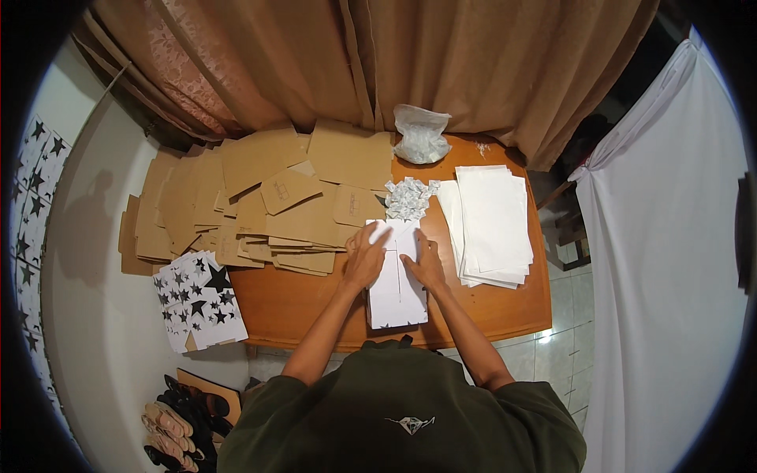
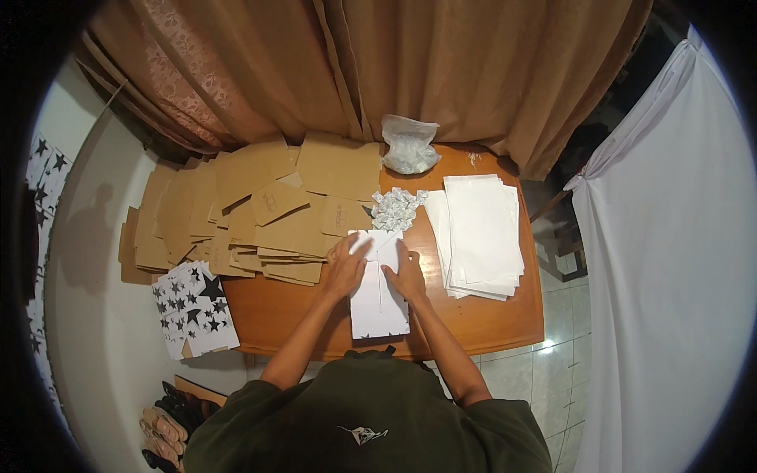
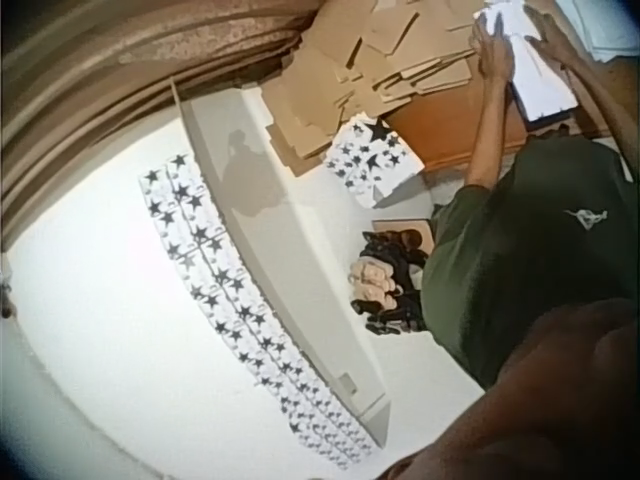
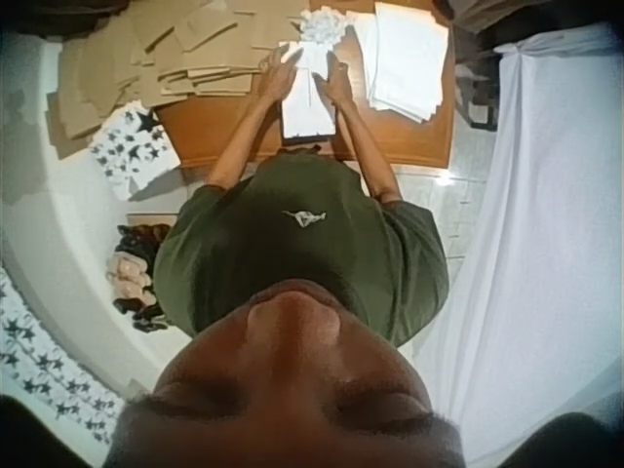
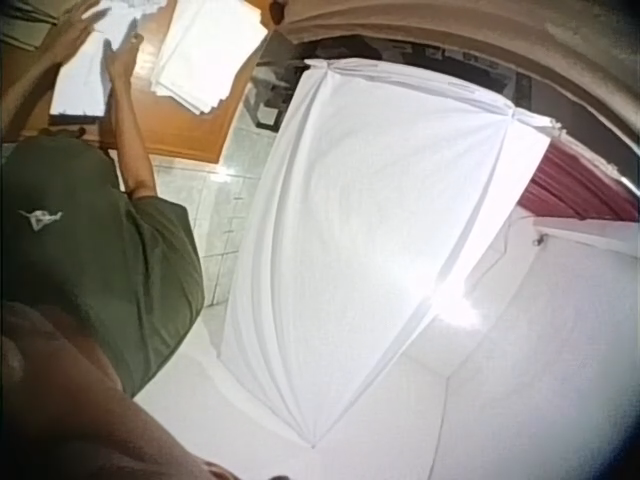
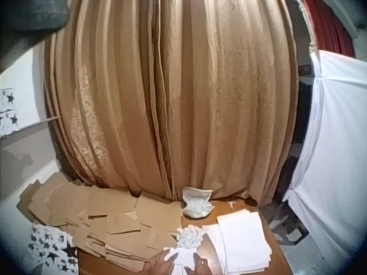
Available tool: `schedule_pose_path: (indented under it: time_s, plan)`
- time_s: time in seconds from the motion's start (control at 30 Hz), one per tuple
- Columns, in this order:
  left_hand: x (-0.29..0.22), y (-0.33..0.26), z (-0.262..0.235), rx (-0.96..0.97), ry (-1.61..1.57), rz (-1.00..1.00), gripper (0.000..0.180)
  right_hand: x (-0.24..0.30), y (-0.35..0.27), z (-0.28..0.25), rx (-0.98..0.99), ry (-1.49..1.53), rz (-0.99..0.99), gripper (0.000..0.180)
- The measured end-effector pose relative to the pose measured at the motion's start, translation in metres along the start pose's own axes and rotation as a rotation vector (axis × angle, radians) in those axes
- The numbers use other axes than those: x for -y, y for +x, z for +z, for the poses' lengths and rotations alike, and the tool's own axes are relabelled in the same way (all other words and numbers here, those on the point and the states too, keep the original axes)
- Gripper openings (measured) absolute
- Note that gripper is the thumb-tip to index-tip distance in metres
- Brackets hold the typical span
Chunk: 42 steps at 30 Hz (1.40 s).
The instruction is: Folding cardboard shoe boxes and placing them on a shelf.
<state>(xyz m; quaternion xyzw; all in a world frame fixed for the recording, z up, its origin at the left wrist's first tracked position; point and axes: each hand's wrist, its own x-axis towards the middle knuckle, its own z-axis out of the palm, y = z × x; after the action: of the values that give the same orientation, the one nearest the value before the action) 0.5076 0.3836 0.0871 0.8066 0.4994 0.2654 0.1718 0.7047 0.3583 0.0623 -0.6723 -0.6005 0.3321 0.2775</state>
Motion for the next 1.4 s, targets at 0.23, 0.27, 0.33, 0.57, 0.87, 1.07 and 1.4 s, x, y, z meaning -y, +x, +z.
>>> schedule_pose_path:
  time_s: [0.23,0.27,0.33,0.57,0.87,1.07,1.4]
  plan:
    - [-0.012,-0.002,-0.005,0.175,-0.104,-0.631,0.063,-0.018,0.005,-0.005,-0.042,0.171,0.075,0.089]
    - [-0.012,-0.004,-0.005,0.169,-0.103,-0.629,0.063,-0.015,0.003,-0.008,-0.030,0.165,0.070,0.087]
    - [-0.021,-0.003,-0.013,0.112,-0.077,-0.551,0.065,0.004,-0.003,-0.024,-0.020,0.158,0.061,0.085]
    - [-0.096,0.013,-0.092,-0.236,-0.245,-0.323,0.068,0.082,-0.025,-0.101,-0.263,0.352,-0.089,0.084]
    - [-0.107,0.020,-0.112,-0.339,-0.706,0.017,0.103,0.070,-0.027,-0.138,-0.229,0.821,-0.138,0.076]
    - [-0.064,-0.008,-0.048,-0.230,-0.676,-0.028,0.103,0.038,-0.041,-0.109,-0.062,0.688,-0.222,0.077]
    - [-0.024,-0.108,0.042,-0.076,-0.654,-0.104,0.104,-0.065,-0.091,-0.053,0.137,0.870,-0.053,0.046]
